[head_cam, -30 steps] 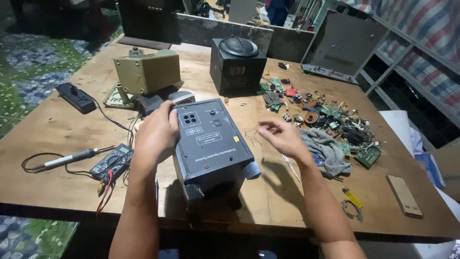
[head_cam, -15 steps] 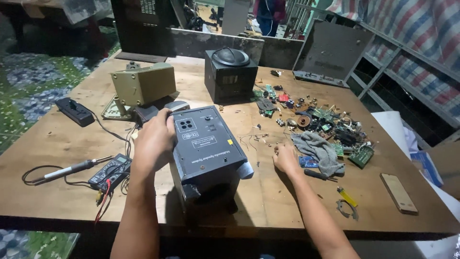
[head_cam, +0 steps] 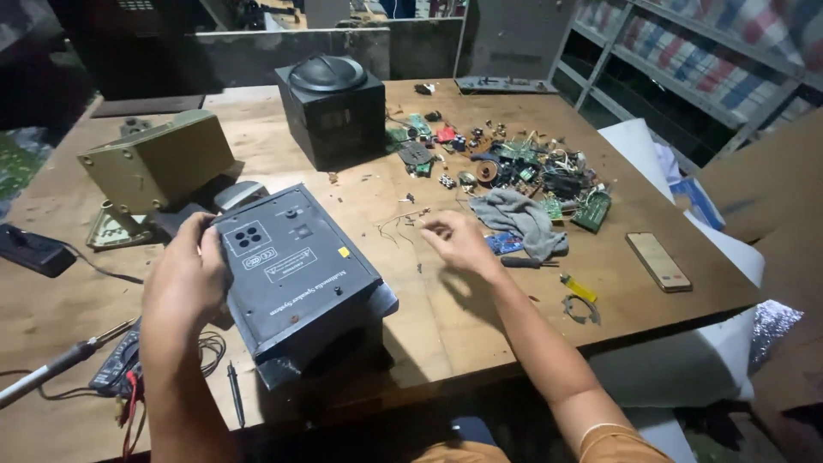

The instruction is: Reassembling the back panel of a speaker by aligning the metal plate and fastening it with screws using a screwdriver.

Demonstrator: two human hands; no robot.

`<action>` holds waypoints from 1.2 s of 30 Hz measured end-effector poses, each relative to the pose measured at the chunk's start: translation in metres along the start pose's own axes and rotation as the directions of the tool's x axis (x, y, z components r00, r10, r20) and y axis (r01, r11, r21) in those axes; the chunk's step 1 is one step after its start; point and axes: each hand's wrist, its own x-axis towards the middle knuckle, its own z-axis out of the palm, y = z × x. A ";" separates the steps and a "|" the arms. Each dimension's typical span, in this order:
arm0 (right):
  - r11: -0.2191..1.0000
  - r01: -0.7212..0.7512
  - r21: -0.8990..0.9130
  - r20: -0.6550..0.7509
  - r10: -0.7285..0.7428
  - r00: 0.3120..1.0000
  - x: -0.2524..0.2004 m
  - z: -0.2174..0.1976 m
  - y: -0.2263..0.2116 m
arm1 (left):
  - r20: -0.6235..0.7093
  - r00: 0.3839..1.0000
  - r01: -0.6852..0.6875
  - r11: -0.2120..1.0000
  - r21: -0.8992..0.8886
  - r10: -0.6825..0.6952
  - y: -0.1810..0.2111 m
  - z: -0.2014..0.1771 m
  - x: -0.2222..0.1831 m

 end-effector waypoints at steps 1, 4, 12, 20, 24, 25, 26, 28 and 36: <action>0.979 0.053 0.195 -0.008 -0.052 0.999 -0.008 -0.019 -0.040 | 0.005 1.000 0.002 1.000 0.005 -0.002 0.001 0.000 0.001; 0.760 0.508 0.406 -0.103 -0.514 0.851 -0.027 -0.048 -0.102 | 0.011 0.999 0.041 0.999 0.017 -0.041 0.016 -0.003 -0.007; 0.689 0.678 0.257 0.026 -0.707 0.707 -0.043 -0.052 -0.172 | -0.010 0.999 -0.031 1.000 0.005 0.031 -0.002 0.002 -0.002; 0.737 0.592 0.326 0.033 -0.634 0.772 -0.035 -0.045 -0.180 | -0.034 0.995 -0.093 0.995 0.038 0.094 -0.023 0.008 0.011; 0.714 0.611 0.343 0.095 -0.673 0.733 -0.032 -0.044 -0.180 | -0.045 0.997 -0.054 0.996 0.064 0.057 -0.017 0.008 0.009; 0.677 0.650 0.344 0.048 -0.704 0.708 -0.033 -0.043 -0.180 | -0.045 0.998 -0.048 0.998 0.051 0.050 -0.015 0.007 0.007; 0.678 0.647 0.348 0.051 -0.703 0.710 -0.033 -0.041 -0.180 | -0.042 0.998 -0.043 0.998 0.052 0.045 -0.018 0.007 0.008; 0.634 0.644 0.428 -0.001 -0.713 0.701 -0.033 -0.040 -0.179 | -0.055 0.996 -0.062 0.996 0.070 0.066 -0.020 0.010 0.013; 0.568 0.682 0.460 -0.015 -0.763 0.646 -0.027 -0.034 -0.168 | -0.050 0.996 -0.070 0.994 0.078 0.074 -0.038 0.018 0.028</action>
